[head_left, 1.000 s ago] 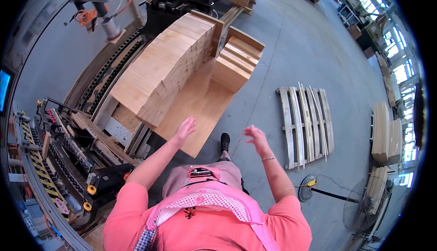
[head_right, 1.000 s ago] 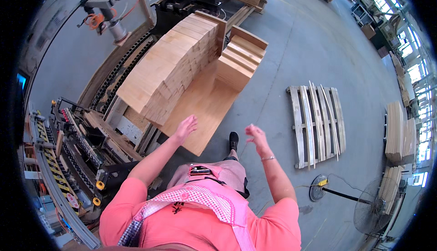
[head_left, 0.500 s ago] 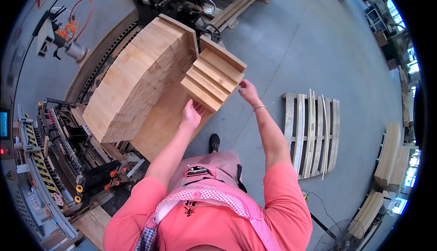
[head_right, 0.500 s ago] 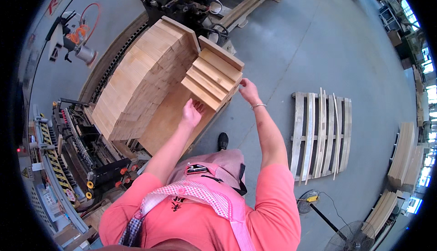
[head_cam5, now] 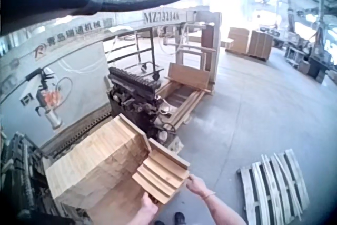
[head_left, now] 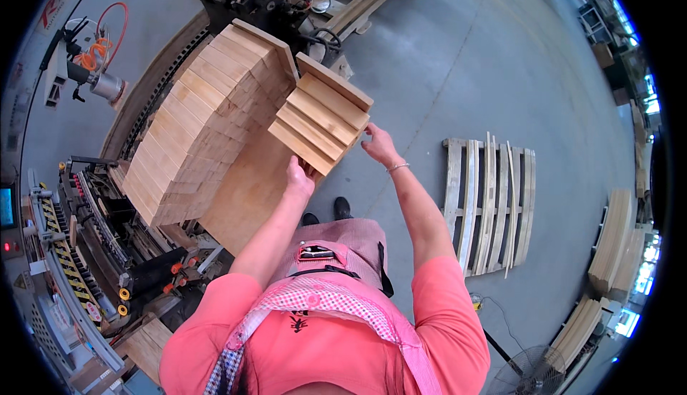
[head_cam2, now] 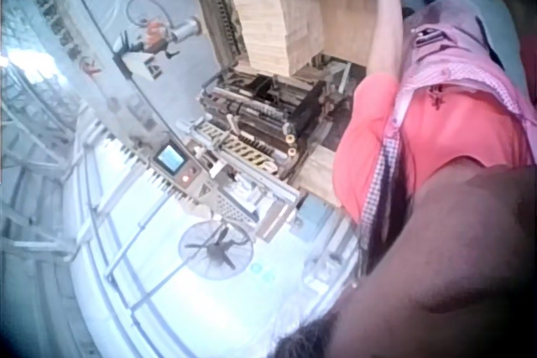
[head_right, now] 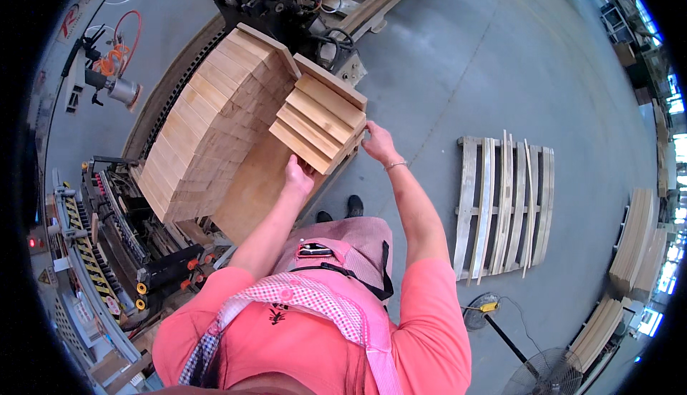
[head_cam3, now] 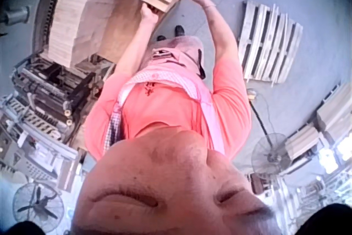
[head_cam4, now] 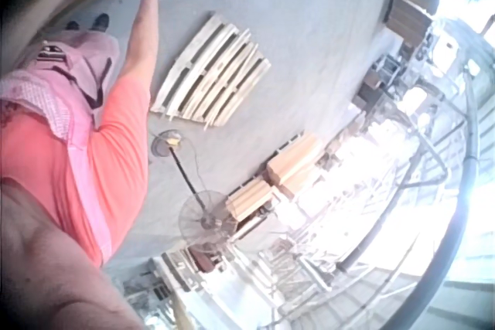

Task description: The person feeds small rectangular wooden blocks into a woodworking machine one by one. They retrieve the processed blocks from the output side and stack them on a nearby table. The person repeats this cycle of feeding and stacking throughout the clip.

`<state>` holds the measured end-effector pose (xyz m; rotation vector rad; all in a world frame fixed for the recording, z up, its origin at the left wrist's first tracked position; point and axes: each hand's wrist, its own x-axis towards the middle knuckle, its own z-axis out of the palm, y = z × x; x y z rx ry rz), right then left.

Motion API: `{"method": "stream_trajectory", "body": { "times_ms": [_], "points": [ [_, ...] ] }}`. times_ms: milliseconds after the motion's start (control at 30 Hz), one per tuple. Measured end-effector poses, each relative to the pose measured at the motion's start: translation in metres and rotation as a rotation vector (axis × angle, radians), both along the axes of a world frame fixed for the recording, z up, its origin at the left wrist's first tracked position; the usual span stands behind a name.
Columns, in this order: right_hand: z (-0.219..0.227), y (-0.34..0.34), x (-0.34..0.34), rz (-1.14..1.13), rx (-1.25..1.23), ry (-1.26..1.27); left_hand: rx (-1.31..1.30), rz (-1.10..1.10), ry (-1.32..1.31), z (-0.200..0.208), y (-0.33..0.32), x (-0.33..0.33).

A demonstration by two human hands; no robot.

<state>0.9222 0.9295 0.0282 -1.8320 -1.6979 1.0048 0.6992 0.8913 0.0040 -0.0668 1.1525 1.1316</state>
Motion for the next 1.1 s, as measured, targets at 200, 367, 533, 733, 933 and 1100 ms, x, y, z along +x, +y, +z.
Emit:
{"method": "stream_trajectory", "body": {
  "times_ms": [200,367,533,733,933,1100],
  "points": [
    [-0.003,0.000,0.007,0.101,0.054,0.023,-0.027,0.130,-0.083,0.029,0.004,0.017],
    [-0.010,0.003,0.012,0.121,0.081,0.056,0.070,0.186,-0.116,0.025,0.005,0.019],
    [-0.014,0.002,0.012,0.133,0.125,0.102,0.135,0.215,-0.085,0.019,0.001,0.024],
    [-0.003,0.010,0.016,0.206,0.057,0.040,0.147,0.222,-0.108,0.026,0.005,0.025],
    [0.002,0.007,0.018,0.203,0.026,0.056,0.161,0.160,-0.129,0.039,0.002,0.026],
    [0.004,0.003,0.012,0.175,0.018,0.067,0.312,0.113,-0.153,0.024,-0.004,0.024]
  ]
}}
